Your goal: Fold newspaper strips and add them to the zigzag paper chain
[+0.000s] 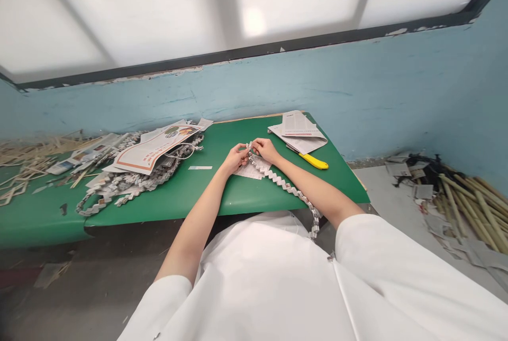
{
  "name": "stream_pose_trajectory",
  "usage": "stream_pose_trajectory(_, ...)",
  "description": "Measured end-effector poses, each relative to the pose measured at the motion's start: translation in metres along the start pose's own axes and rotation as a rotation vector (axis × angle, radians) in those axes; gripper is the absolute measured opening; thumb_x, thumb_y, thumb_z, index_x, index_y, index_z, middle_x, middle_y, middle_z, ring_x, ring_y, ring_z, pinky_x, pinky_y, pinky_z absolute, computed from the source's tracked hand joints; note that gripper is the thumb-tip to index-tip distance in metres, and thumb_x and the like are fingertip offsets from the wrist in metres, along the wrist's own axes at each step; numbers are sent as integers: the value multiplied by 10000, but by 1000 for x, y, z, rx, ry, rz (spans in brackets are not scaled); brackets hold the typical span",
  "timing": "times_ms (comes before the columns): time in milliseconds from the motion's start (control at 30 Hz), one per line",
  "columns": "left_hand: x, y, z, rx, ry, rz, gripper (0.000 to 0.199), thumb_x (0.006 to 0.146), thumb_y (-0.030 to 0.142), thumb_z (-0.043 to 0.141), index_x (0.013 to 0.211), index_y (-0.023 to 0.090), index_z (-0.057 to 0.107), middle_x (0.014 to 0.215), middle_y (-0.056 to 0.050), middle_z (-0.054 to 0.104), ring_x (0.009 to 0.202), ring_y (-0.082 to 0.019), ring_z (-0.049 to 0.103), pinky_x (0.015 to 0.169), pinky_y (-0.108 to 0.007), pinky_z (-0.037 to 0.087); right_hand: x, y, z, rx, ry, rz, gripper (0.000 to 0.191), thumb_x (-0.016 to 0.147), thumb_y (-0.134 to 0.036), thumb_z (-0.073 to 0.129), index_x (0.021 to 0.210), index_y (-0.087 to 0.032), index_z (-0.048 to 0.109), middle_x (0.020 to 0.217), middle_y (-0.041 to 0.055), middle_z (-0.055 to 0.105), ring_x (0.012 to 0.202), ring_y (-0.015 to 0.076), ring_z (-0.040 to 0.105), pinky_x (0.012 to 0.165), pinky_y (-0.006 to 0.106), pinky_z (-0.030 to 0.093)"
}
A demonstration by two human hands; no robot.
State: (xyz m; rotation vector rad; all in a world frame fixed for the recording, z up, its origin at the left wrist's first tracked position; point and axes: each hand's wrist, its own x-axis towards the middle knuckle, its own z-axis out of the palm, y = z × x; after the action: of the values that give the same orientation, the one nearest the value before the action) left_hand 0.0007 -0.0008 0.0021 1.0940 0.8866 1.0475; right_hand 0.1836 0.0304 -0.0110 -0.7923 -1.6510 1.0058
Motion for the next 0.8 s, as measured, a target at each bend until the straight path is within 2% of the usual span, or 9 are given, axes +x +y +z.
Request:
stream_pose_trajectory(200, 4, -4, -3, -8, 27, 15, 394, 795, 336, 892, 990, 173, 591, 714, 7, 632, 491, -61, 508, 447, -177, 356, -2, -5, 3, -65, 39, -26, 356, 946, -530, 612, 789, -212, 644, 669, 13, 611, 576, 167, 504, 584, 312, 422)
stream_pose_trajectory(467, 2, -3, -1, 57, 24, 48, 380, 813, 348, 873, 986, 192, 572, 701, 22, 623, 482, -65, 520, 447, -172, 367, -5, -5, 4, -153, -10, -77, 296, 981, -501, 585, 874, -232, 643, 687, -6, 607, 617, 175, 530, 637, 313, 437)
stream_pose_trajectory(667, 0, 1, 0, 46, 53, 64, 453, 815, 327, 870, 1158, 190, 608, 706, 11, 642, 475, -72, 509, 442, -182, 360, -5, -5, 4, -130, -13, -61, 294, 985, -512, 591, 910, -229, 619, 715, -3, 642, 621, 177, 569, 642, 314, 450)
stream_pose_trajectory(800, 1, 2, 0, 50, 78, 52, 388, 805, 325, 873, 1072, 179, 631, 700, -1, 644, 475, -76, 515, 438, -181, 367, -4, -5, 3, -187, -2, -95, 307, 981, -516, 608, 890, -224, 630, 748, -1, 634, 648, 171, 551, 655, 308, 438)
